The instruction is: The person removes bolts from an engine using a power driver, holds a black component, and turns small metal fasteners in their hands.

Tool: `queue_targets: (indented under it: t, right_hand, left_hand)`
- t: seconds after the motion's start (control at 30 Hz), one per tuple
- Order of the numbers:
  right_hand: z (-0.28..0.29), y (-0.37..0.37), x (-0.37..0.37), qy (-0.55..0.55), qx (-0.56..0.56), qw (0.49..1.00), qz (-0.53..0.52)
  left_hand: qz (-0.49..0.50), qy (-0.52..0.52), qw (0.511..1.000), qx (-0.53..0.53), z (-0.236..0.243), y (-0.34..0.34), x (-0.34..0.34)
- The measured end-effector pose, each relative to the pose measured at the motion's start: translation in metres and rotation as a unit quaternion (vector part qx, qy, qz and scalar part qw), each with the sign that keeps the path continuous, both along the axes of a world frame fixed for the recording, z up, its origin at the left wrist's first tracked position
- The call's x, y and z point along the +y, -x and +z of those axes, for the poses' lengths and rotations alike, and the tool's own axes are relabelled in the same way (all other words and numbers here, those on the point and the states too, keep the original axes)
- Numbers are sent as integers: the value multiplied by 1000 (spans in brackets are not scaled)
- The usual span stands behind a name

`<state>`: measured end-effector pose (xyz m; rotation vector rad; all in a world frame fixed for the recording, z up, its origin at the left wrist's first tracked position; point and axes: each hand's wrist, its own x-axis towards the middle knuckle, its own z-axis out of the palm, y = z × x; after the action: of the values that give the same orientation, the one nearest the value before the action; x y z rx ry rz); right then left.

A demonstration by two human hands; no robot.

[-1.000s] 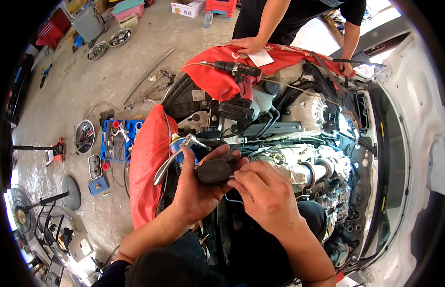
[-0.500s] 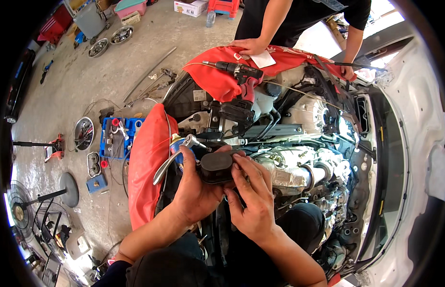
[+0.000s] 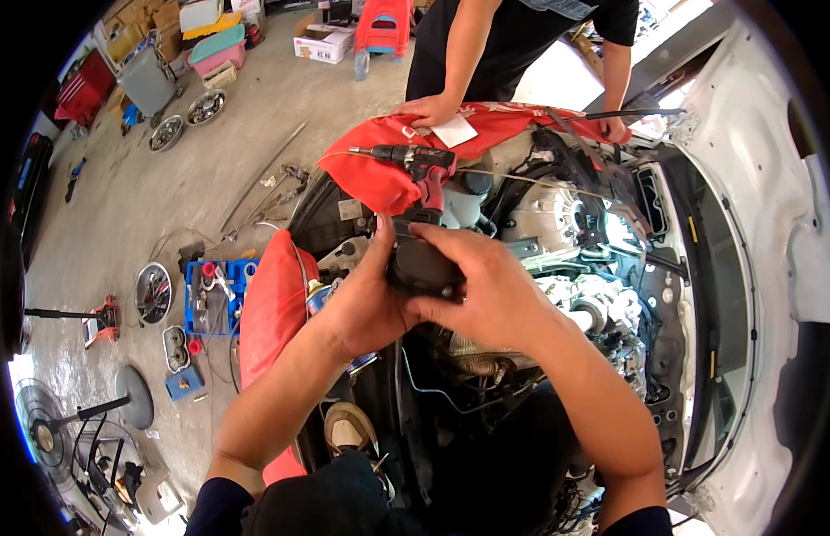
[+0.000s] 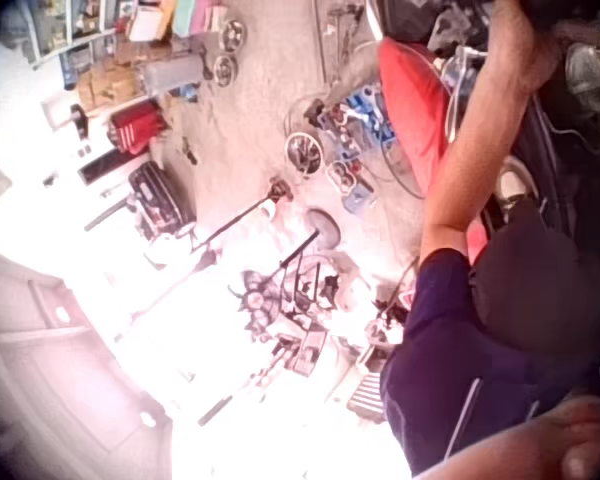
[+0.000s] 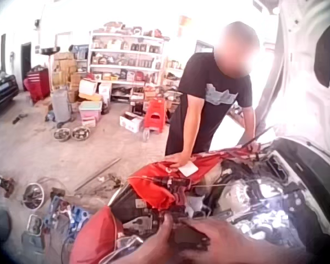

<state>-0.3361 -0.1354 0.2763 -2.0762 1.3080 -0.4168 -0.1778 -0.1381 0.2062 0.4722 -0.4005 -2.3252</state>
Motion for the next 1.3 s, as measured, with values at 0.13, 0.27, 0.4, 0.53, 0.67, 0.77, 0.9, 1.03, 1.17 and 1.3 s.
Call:
queue_targets:
  t: [0.13,0.27,0.4,0.53,0.67,0.77,0.9,1.03,1.17,1.3]
  right_hand:
    - [-3,7,-26,-2,-28,1000,-14]
    - [-4,8,-56,72,-37,995,-59]
    - [-10,18,-103,108,43,990,-81]
    - [-11,34,-151,119,80,984,-104]
    - [-21,36,-180,108,116,973,-169]
    - [-21,50,-204,92,99,977,-166]
    - [-19,64,-225,76,58,976,-194]
    - [-13,60,-229,47,41,978,-198]
    - [-17,51,-230,46,51,975,-210]
    - [-17,58,-240,85,96,969,-210]
  left_hand:
    - [-13,-3,999,38,-7,6,-23]
    - [23,-42,989,139,-39,8,-25]
    - [117,-19,984,-131,-74,-1,8]
    - [231,60,938,-252,-115,-27,58]
    - [370,37,853,-368,-132,-58,110]
    - [375,85,785,-486,-141,-69,133]
    - [320,200,647,-663,-146,-82,142]
    - [265,271,516,-768,-145,-90,123]
    - [242,313,521,-756,-142,-93,90]
    - [224,414,485,-737,-133,-81,49]
